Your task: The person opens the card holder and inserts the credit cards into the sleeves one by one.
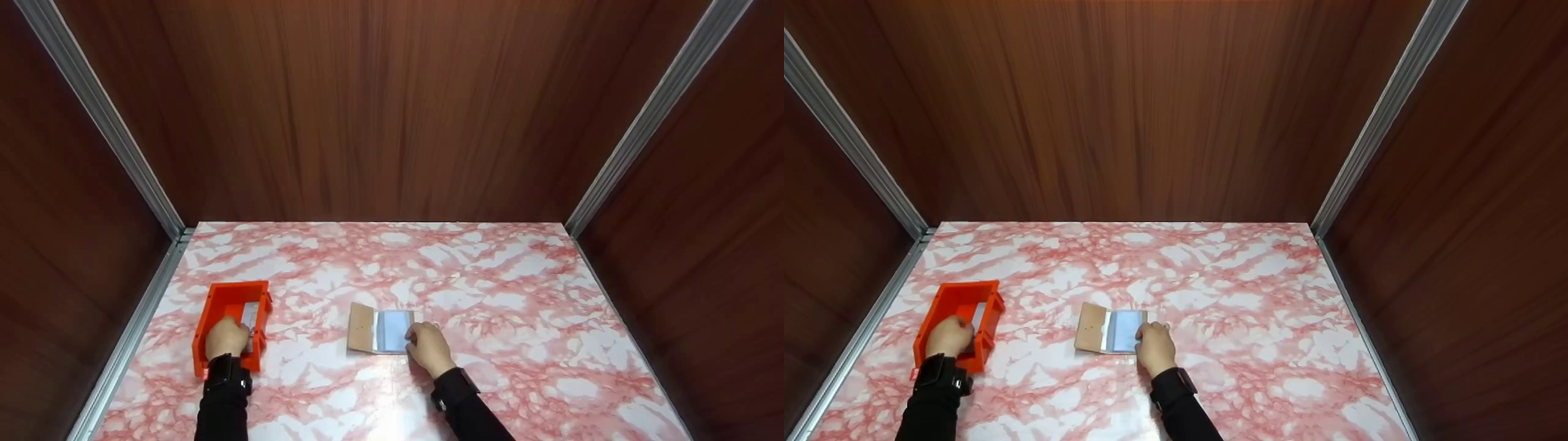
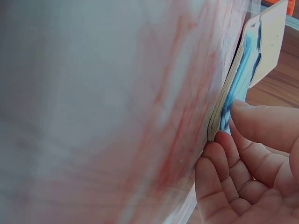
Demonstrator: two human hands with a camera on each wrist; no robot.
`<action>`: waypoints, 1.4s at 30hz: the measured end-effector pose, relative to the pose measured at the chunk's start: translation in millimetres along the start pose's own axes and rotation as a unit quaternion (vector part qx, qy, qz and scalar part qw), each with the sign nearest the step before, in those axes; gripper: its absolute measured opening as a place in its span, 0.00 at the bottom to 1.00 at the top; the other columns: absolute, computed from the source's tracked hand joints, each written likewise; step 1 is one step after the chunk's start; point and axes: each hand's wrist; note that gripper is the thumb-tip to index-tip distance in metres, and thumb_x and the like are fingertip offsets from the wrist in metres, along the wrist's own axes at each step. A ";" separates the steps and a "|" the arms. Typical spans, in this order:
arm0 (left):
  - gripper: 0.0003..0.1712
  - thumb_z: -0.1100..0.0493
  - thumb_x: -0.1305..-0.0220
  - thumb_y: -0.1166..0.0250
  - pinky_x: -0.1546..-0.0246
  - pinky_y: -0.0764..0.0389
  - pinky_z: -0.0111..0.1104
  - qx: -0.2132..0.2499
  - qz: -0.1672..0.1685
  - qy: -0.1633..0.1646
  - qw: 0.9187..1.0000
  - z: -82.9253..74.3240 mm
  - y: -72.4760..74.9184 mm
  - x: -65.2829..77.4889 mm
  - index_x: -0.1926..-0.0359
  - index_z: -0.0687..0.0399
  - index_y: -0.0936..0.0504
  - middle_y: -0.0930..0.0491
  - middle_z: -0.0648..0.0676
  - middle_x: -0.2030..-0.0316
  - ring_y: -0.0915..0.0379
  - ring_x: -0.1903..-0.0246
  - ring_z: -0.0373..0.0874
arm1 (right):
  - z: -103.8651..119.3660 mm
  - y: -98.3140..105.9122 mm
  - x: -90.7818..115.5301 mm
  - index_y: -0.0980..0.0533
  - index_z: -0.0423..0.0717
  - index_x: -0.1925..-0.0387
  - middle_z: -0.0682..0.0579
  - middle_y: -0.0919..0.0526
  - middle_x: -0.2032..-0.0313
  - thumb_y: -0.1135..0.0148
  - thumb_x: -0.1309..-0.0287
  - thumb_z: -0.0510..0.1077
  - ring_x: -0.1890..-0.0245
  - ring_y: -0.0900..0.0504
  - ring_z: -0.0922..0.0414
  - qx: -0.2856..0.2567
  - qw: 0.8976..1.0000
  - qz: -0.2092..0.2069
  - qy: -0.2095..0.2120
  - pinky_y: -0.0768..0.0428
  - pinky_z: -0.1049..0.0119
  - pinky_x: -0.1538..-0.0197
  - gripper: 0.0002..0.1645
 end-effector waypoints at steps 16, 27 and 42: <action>0.19 0.63 0.36 0.49 0.55 0.26 0.54 0.013 0.027 -0.024 0.999 -7.0 4.5 0.6 0.53 0.77 0.23 0.22 0.74 0.56 0.25 0.61 0.66 | 0.2 -0.5 -0.4 0.22 0.42 0.71 0.53 0.24 0.74 0.27 0.57 0.32 0.70 0.25 0.52 -0.001 1.000 -0.004 -0.007 0.25 0.57 0.62 0.11; 0.21 0.63 0.35 0.50 0.50 0.27 0.55 0.024 0.025 -0.017 0.999 -9.1 5.9 1.6 0.51 0.78 0.23 0.23 0.75 0.53 0.26 0.57 0.68 | -0.6 -1.2 -0.4 0.22 0.43 0.69 0.53 0.25 0.74 0.27 0.54 0.33 0.70 0.25 0.52 0.002 1.000 0.004 -0.007 0.27 0.57 0.60 0.11; 0.15 0.62 0.33 0.47 0.62 0.25 0.52 0.030 -0.016 -0.017 0.999 -14.7 8.1 3.8 0.61 0.73 0.20 0.20 0.69 0.66 0.24 0.69 0.62 | -1.3 -1.4 -0.6 0.22 0.44 0.71 0.53 0.24 0.74 0.28 0.56 0.32 0.70 0.25 0.52 -0.001 1.000 -0.003 -0.013 0.25 0.58 0.63 0.11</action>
Point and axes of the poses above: each hand's wrist, its own x-axis away from the middle knuckle, its own y-axis out of the back of the hand, z = x × y
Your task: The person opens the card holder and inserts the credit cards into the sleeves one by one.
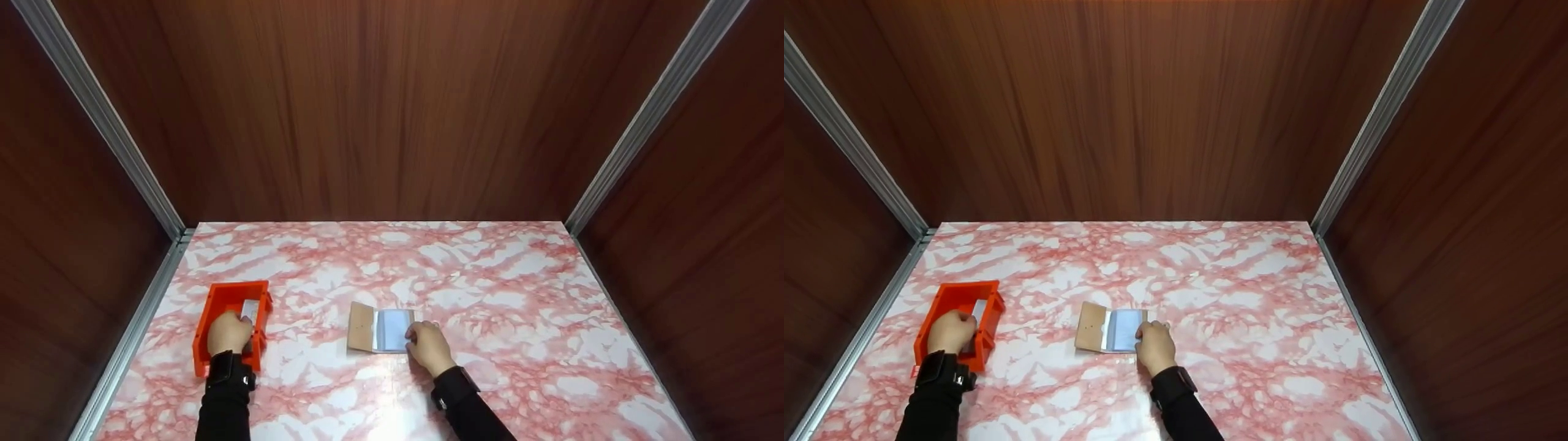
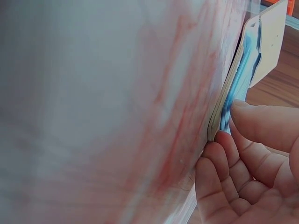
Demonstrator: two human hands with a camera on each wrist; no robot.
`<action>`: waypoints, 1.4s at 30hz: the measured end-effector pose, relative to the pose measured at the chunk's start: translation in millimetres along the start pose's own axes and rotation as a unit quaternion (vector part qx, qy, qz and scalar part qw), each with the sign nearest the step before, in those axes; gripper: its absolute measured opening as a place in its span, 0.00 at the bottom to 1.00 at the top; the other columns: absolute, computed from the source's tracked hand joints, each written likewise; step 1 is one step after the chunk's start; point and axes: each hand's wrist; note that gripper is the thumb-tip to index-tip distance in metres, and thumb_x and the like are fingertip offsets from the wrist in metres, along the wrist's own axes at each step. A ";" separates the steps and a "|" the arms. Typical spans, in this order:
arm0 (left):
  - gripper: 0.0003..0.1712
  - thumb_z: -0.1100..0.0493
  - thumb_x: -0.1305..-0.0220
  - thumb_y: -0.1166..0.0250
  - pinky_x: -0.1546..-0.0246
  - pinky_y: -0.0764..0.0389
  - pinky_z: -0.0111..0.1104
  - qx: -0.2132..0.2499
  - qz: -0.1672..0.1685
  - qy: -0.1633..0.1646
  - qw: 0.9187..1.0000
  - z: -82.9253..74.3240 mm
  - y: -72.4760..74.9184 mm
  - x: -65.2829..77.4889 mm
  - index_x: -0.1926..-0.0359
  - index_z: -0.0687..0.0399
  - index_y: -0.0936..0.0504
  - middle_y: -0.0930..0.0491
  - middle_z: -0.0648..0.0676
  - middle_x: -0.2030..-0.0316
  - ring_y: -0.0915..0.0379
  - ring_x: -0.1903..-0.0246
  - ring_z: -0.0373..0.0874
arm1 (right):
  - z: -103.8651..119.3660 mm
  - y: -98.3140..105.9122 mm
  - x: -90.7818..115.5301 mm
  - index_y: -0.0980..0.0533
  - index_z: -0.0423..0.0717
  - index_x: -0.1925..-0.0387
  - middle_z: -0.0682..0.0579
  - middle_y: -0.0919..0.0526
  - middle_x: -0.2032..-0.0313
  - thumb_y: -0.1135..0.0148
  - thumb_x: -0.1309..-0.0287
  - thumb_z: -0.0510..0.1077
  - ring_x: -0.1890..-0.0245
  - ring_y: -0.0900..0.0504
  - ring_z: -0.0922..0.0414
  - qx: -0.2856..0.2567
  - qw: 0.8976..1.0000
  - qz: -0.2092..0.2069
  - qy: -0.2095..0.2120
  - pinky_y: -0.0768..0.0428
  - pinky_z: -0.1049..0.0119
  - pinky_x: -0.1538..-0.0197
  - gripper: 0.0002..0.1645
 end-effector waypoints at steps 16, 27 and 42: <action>0.17 0.66 0.41 0.44 0.56 0.26 0.54 0.004 -0.041 -0.012 0.999 0.7 -2.3 -4.1 0.54 0.76 0.22 0.21 0.73 0.58 0.24 0.61 0.68 | 0.6 -0.8 0.9 0.22 0.42 0.72 0.53 0.25 0.75 0.29 0.57 0.31 0.71 0.26 0.52 -0.001 1.000 -0.006 0.013 0.27 0.58 0.62 0.11; 0.19 0.70 0.41 0.45 0.53 0.26 0.53 0.029 -0.061 -0.022 0.997 -0.1 -8.1 -7.2 0.50 0.75 0.21 0.20 0.73 0.55 0.25 0.58 0.67 | -0.4 -1.6 0.8 0.23 0.43 0.72 0.53 0.26 0.75 0.28 0.59 0.32 0.72 0.26 0.52 0.002 1.000 -0.013 0.015 0.27 0.56 0.60 0.12; 0.20 0.70 0.44 0.44 0.55 0.26 0.53 0.046 -0.089 -0.011 0.995 0.5 -7.2 -3.0 0.50 0.73 0.20 0.19 0.72 0.57 0.24 0.59 0.67 | 0.5 0.5 0.8 0.23 0.43 0.71 0.53 0.24 0.75 0.29 0.56 0.31 0.70 0.25 0.52 -0.010 1.000 0.003 0.011 0.27 0.55 0.55 0.11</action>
Point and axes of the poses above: each hand's wrist, its own x-axis away from the middle knuckle, its own y-axis out of the back of the hand, z = x × y
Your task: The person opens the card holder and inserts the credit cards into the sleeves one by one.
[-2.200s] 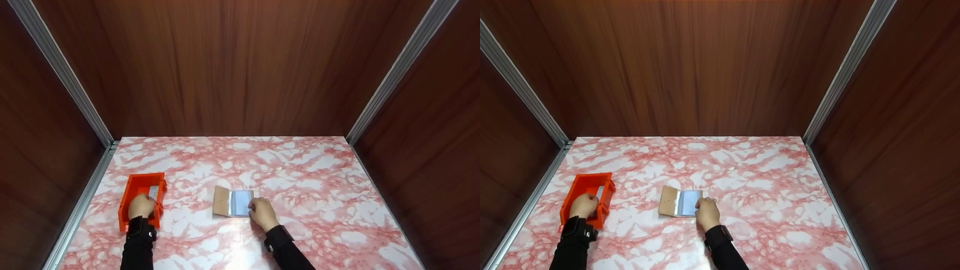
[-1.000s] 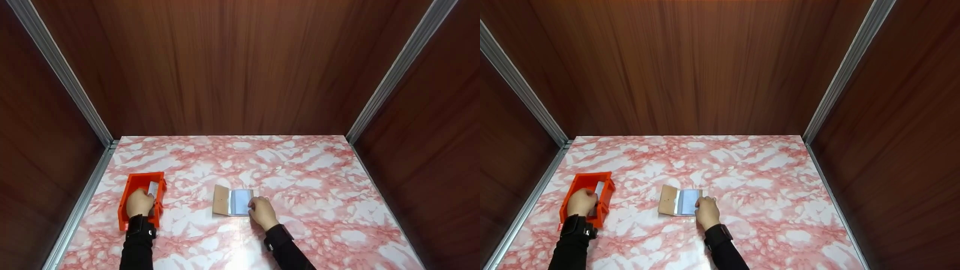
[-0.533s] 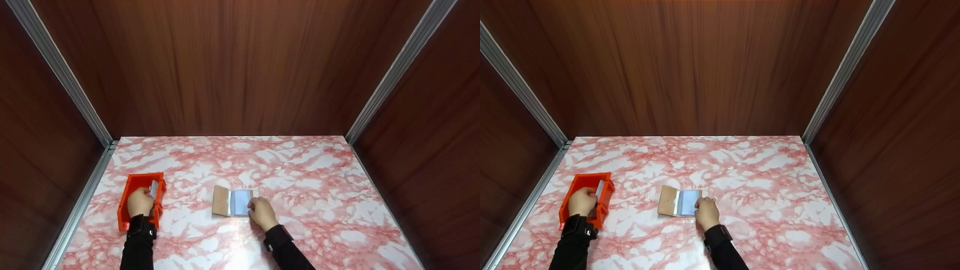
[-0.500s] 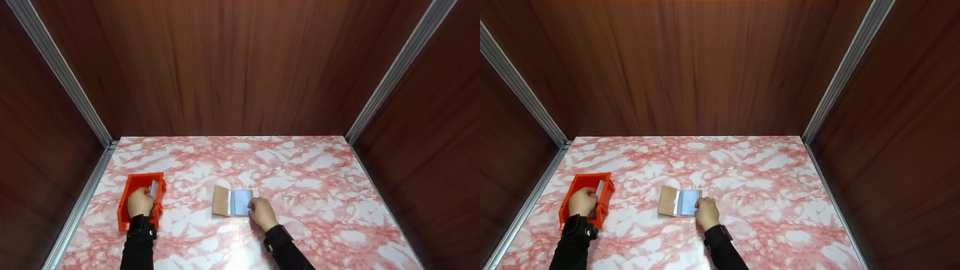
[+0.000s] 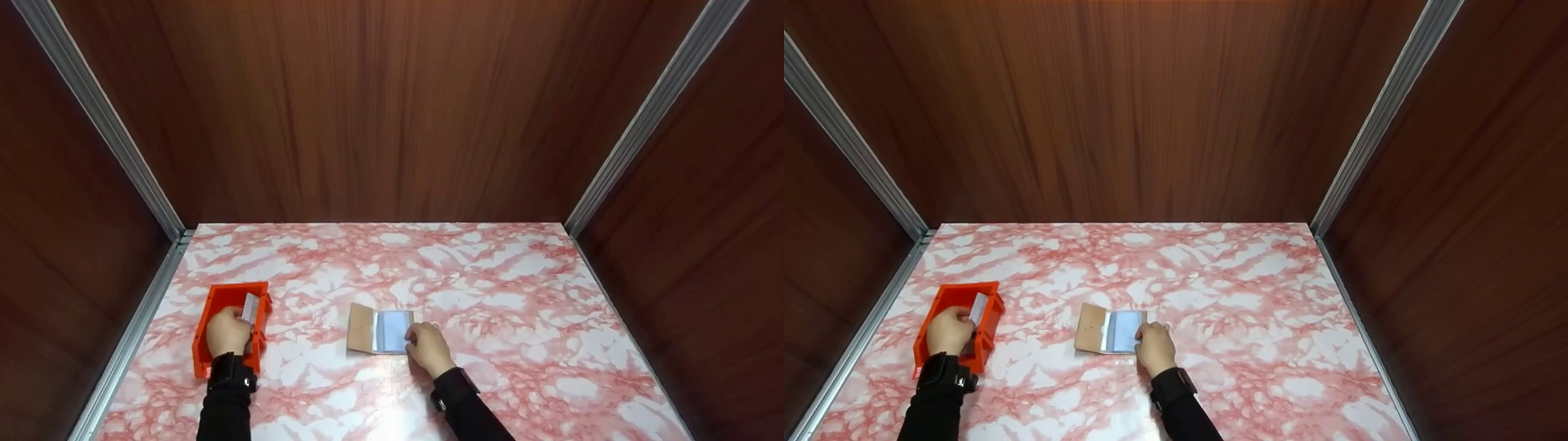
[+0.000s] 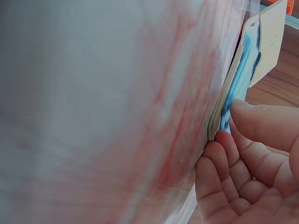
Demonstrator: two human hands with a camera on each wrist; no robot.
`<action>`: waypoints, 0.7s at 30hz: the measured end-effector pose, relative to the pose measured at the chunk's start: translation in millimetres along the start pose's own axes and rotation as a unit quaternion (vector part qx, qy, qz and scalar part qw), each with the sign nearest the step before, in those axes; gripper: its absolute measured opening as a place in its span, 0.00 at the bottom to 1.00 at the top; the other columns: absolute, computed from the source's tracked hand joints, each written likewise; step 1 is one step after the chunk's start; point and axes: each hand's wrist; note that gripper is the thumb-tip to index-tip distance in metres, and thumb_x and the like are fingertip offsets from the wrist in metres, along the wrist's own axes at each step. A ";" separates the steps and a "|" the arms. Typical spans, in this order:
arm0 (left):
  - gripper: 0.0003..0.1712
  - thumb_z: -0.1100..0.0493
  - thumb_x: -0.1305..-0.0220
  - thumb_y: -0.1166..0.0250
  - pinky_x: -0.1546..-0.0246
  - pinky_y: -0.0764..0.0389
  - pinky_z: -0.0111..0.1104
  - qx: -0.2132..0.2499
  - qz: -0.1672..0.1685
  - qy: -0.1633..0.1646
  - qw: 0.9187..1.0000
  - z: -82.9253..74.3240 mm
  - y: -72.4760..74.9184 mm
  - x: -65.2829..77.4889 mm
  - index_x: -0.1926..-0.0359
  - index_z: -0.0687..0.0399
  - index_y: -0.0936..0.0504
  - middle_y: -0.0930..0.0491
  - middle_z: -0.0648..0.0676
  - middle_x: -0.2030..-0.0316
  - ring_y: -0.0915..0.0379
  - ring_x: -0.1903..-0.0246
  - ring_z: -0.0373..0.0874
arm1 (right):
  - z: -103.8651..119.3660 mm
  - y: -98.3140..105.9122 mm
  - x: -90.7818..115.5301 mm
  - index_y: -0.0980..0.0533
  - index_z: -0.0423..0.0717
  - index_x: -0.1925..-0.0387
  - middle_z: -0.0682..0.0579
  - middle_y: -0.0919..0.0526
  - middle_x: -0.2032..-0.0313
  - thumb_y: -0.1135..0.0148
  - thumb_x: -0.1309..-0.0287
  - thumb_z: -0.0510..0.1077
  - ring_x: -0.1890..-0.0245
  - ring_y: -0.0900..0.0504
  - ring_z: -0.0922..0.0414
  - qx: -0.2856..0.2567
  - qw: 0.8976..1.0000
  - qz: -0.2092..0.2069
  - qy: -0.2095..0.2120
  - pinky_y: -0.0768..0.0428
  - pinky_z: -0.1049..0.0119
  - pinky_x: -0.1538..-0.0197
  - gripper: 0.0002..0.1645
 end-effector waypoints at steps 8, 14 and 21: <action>0.19 0.70 0.43 0.44 0.53 0.27 0.54 0.008 -0.016 0.010 1.000 -2.5 4.9 3.8 0.50 0.73 0.21 0.20 0.72 0.56 0.25 0.58 0.67 | 0.1 -0.8 -0.1 0.22 0.43 0.71 0.53 0.24 0.75 0.28 0.57 0.32 0.70 0.24 0.52 0.000 1.000 -0.005 -0.001 0.27 0.56 0.58 0.11; 0.17 0.70 0.44 0.43 0.56 0.27 0.54 0.022 -0.049 0.011 0.999 -2.3 10.1 6.3 0.53 0.73 0.20 0.19 0.70 0.60 0.25 0.59 0.67 | -0.5 -1.3 -0.5 0.22 0.43 0.71 0.53 0.24 0.74 0.28 0.58 0.32 0.70 0.25 0.53 0.000 1.000 -0.003 -0.009 0.26 0.57 0.60 0.11; 0.17 0.71 0.47 0.45 0.58 0.28 0.52 0.048 -0.090 0.003 0.995 -3.7 18.3 10.3 0.55 0.73 0.20 0.20 0.68 0.64 0.24 0.61 0.63 | -0.5 -0.4 -0.9 0.22 0.43 0.71 0.53 0.24 0.75 0.27 0.58 0.32 0.70 0.25 0.53 0.002 1.000 -0.005 -0.007 0.26 0.58 0.61 0.12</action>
Point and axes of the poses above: each hand's wrist, its own x-axis away from the middle knuckle, its own y-axis out of the back of the hand, z = x × y
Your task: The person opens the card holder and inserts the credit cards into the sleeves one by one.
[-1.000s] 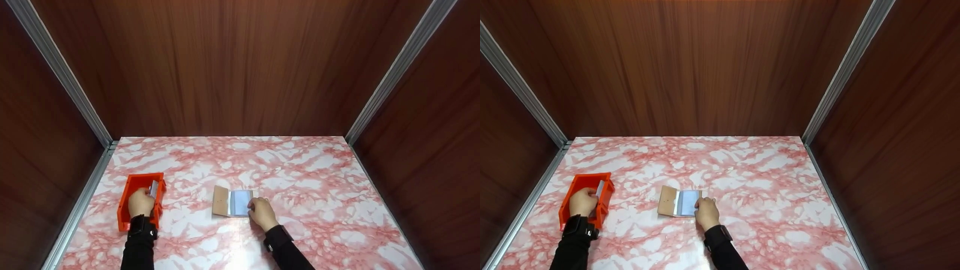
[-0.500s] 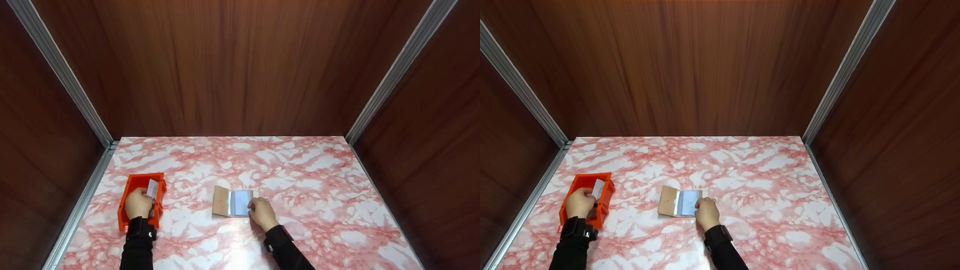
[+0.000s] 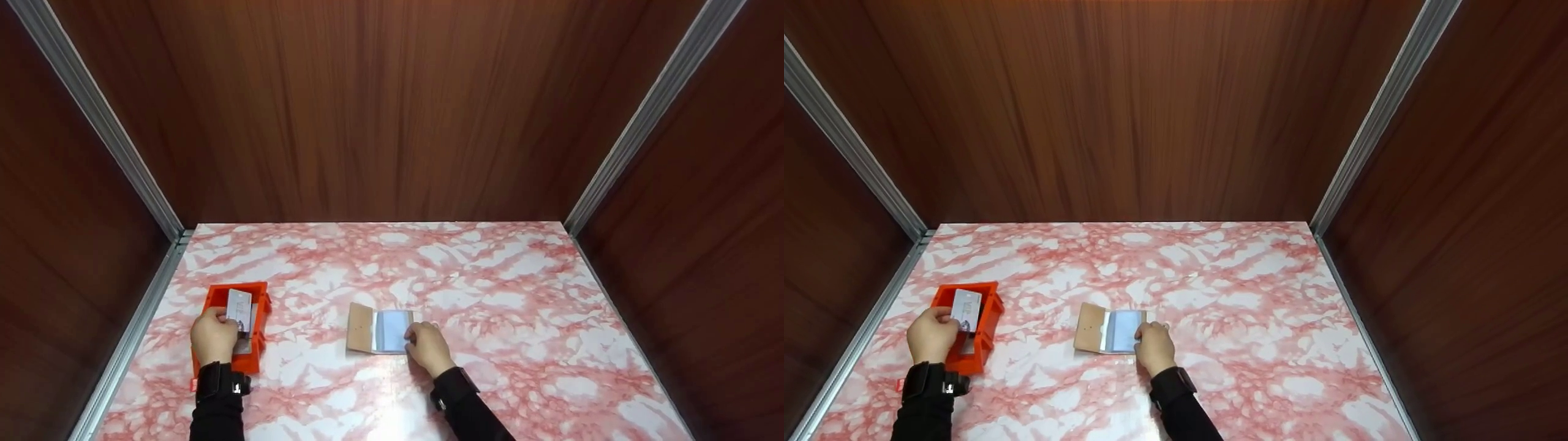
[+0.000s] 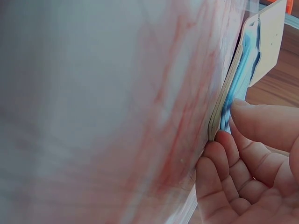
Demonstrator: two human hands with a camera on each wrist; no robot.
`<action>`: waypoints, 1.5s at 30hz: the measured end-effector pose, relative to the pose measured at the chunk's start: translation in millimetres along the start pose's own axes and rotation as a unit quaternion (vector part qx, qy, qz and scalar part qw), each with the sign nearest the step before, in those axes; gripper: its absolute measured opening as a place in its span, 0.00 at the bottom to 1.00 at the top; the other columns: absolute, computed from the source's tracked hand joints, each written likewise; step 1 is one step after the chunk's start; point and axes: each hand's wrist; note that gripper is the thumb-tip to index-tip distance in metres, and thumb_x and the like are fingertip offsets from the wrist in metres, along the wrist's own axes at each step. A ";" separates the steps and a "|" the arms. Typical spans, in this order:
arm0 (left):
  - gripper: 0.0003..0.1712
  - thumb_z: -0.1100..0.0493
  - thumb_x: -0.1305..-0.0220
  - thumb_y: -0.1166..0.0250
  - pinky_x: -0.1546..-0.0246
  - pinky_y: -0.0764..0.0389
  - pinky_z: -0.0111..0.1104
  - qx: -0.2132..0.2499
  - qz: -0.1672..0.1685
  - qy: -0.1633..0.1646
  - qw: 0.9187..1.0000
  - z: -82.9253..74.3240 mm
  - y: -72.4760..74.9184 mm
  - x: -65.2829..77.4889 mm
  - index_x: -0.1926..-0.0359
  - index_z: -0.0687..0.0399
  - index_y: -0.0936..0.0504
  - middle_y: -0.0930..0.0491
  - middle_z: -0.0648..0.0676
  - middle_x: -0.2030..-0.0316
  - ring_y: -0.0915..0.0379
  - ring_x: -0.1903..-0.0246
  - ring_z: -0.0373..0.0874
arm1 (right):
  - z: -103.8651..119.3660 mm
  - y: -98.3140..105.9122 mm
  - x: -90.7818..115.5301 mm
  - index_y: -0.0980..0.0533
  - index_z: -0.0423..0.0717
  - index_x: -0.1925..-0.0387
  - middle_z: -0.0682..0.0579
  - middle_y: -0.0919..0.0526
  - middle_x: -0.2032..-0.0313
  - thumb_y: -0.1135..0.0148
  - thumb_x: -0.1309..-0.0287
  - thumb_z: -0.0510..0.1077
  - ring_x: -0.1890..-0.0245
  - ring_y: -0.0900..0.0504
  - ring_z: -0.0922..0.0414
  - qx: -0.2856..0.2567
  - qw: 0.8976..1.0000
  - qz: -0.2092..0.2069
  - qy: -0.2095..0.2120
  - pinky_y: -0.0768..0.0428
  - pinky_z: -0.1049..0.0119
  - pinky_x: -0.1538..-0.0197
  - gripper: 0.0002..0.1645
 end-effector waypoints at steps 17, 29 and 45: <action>0.18 0.69 0.44 0.43 0.57 0.25 0.47 0.057 -0.006 0.003 0.998 -28.9 9.3 11.3 0.52 0.71 0.20 0.19 0.66 0.59 0.22 0.59 0.58 | 0.4 0.9 1.4 0.22 0.42 0.71 0.52 0.23 0.75 0.27 0.56 0.32 0.70 0.24 0.51 -0.004 1.000 -0.004 0.014 0.27 0.54 0.55 0.11; 0.15 0.71 0.46 0.42 0.60 0.25 0.42 0.074 0.007 -0.050 0.996 -51.9 -4.8 17.5 0.56 0.71 0.20 0.20 0.66 0.62 0.23 0.63 0.56 | 0.5 -0.7 0.7 0.22 0.41 0.71 0.52 0.23 0.75 0.28 0.58 0.31 0.70 0.24 0.52 -0.005 1.000 -0.004 0.005 0.27 0.56 0.59 0.11; 0.15 0.72 0.49 0.42 0.63 0.23 0.40 0.100 0.043 -0.076 0.991 -65.9 -34.2 30.6 0.58 0.71 0.20 0.20 0.63 0.66 0.23 0.66 0.55 | -0.2 -0.3 0.5 0.23 0.42 0.72 0.53 0.25 0.77 0.28 0.59 0.30 0.72 0.25 0.52 0.002 1.000 -0.015 0.018 0.27 0.57 0.61 0.12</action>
Point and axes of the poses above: each hand's wrist, its own x-axis away from the middle knuckle, its own y-axis out of the back of the hand, z = x × y
